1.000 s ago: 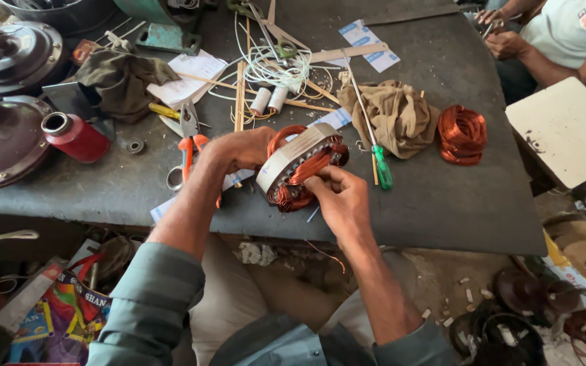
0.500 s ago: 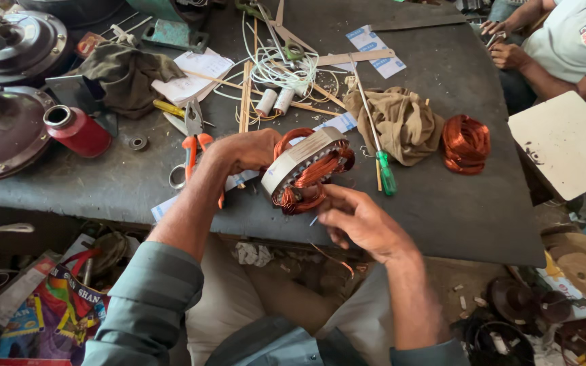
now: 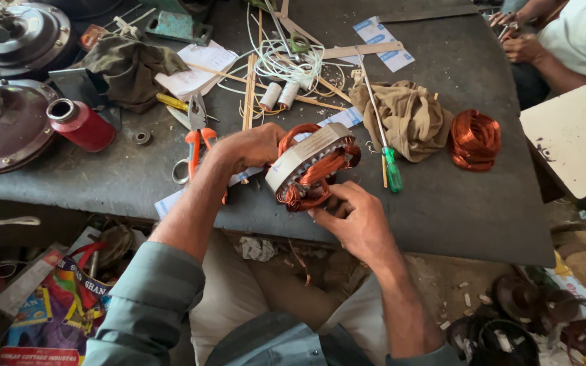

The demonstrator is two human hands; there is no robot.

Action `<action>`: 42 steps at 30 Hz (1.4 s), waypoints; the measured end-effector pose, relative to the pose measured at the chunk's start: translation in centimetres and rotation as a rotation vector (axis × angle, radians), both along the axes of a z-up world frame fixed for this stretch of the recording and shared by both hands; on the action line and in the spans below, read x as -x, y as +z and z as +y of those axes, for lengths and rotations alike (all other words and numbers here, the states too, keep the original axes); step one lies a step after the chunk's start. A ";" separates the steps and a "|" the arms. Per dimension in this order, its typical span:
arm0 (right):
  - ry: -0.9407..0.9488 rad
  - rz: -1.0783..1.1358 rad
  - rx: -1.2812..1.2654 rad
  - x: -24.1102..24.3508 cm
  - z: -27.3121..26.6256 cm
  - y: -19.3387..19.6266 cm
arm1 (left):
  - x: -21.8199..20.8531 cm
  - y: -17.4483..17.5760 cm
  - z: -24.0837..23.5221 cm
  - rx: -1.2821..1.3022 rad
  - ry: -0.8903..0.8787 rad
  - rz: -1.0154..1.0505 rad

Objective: The person winds copper wire around a motor stator, then cuts a strip of insulating tape and applies it to the coil. They use pliers to trim a wooden stick and insert it into the stator, and use a screwdriver to adjust the windings.

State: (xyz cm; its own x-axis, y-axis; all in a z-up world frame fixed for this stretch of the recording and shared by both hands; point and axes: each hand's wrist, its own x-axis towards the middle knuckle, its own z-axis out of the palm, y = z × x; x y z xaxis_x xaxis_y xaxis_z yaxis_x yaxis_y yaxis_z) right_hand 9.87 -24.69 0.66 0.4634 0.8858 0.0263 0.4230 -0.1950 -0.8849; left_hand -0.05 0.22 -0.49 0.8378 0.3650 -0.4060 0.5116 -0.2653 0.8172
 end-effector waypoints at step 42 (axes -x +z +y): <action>-0.202 0.376 0.130 0.0 2.8 0.4 | 0.2 -1.5 0.2 -0.036 0.049 -0.086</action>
